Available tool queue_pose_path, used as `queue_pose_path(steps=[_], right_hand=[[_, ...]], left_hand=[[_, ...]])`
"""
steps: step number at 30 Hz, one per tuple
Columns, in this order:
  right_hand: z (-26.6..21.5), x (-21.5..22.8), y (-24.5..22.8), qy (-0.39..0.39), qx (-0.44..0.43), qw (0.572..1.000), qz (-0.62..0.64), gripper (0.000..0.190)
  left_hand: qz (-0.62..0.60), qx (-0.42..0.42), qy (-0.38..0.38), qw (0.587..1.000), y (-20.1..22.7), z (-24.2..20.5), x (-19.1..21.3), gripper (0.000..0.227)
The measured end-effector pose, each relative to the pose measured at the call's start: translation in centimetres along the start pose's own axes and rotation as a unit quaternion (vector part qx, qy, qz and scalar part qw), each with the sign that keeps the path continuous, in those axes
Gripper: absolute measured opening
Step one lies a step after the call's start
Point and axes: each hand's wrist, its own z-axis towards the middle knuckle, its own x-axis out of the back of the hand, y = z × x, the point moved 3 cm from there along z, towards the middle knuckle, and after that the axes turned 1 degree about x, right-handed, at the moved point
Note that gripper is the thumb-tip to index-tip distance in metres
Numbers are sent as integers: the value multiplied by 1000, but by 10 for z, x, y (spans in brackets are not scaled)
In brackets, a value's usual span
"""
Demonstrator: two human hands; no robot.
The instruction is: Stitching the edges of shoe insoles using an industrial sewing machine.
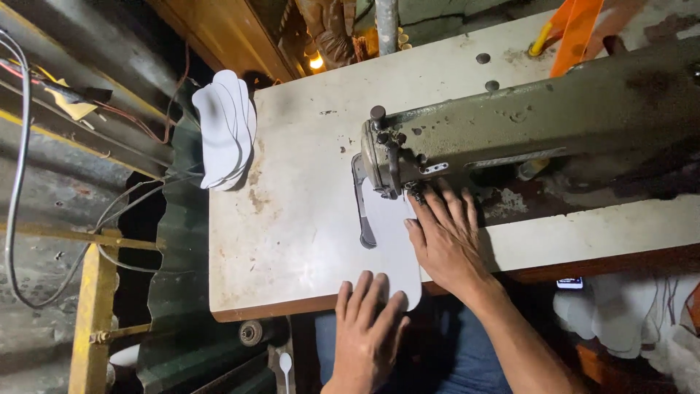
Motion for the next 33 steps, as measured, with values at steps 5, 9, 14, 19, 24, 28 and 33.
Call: queue_pose_path(steps=[5, 9, 14, 19, 24, 28, 33], right_hand=[[-1, -1, 1, 0, -2, 1000, 5, 44], [0, -1, 1, 12, 2, 1000, -2, 42], [1, 3, 0, 7, 6, 1000, 7, 43], [1, 2, 1, 24, 12, 1000, -4, 41], [2, 7, -2, 32, 22, 999, -9, 40], [3, 11, -3, 38, 30, 999, -11, 39], [2, 6, -1, 31, 20, 999, -13, 37]], left_hand=[[-8, 5, 23, 1000, 4, 8, -2, 22], [-9, 3, 9, 1000, -3, 10, -2, 25], [-11, 1, 18, 1000, -11, 10, -4, 28], [-13, 12, 16, 1000, -14, 13, 1, 26], [-35, 17, 17, 999, -18, 14, 1, 26], [-38, 28, 27, 999, -18, 16, 1, 23], [-31, 33, 23, 999, -19, 18, 1, 22]])
